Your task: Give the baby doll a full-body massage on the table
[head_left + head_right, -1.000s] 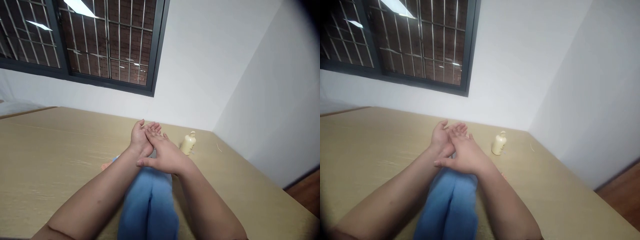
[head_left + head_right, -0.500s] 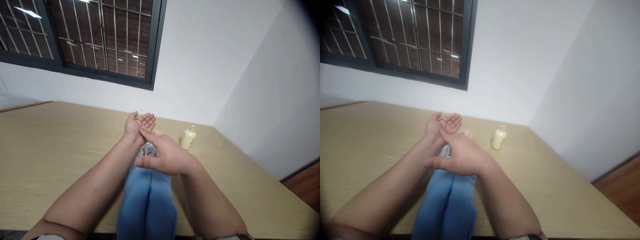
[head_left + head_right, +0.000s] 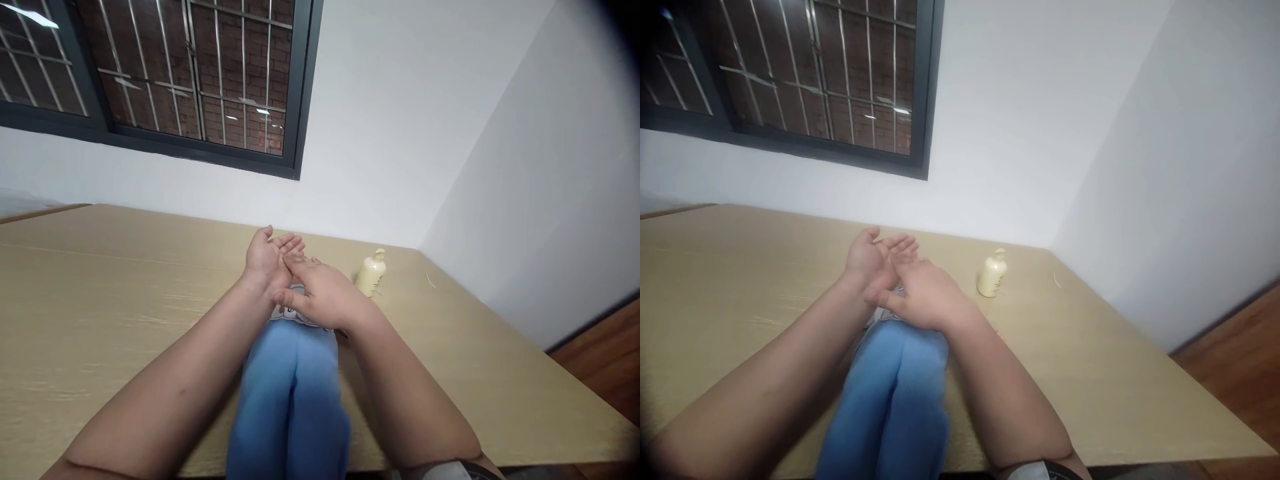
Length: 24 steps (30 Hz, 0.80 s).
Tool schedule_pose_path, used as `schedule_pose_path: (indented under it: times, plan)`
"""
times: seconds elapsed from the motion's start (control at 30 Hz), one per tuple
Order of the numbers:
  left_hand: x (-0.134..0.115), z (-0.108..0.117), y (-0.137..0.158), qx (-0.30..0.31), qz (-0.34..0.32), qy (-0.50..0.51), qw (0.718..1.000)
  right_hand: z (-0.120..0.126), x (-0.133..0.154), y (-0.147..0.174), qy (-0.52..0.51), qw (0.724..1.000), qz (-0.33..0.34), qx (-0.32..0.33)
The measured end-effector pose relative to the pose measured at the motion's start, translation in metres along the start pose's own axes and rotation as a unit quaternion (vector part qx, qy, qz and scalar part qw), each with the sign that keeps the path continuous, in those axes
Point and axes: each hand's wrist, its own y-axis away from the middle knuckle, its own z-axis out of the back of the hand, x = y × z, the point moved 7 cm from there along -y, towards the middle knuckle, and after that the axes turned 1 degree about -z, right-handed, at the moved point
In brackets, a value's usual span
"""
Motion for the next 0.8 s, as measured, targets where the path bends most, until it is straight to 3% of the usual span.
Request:
schedule_pose_path:
  times: [0.13,0.27,0.47,0.63,0.8]
  plan:
    - [-0.007,0.011,-0.017,-0.004,-0.024,0.03,0.999,0.005,0.018,0.01,-0.017,0.999,0.022,0.024]
    - [0.003,0.006,-0.013,0.03,0.009,0.052,0.998,0.008,0.029,0.013,-0.039,0.998,0.04,0.016]
    - [0.012,-0.012,0.011,0.086,0.034,0.065,0.994,0.003,0.012,0.001,0.005,0.999,0.044,-0.015]
    - [0.003,-0.003,0.005,0.025,0.009,0.04,0.999,0.002,-0.007,-0.002,0.042,0.999,0.027,-0.007]
    - [0.013,0.012,-0.004,-0.013,-0.012,-0.02,1.0,0.01,-0.018,0.003,-0.027,1.0,0.004,-0.016]
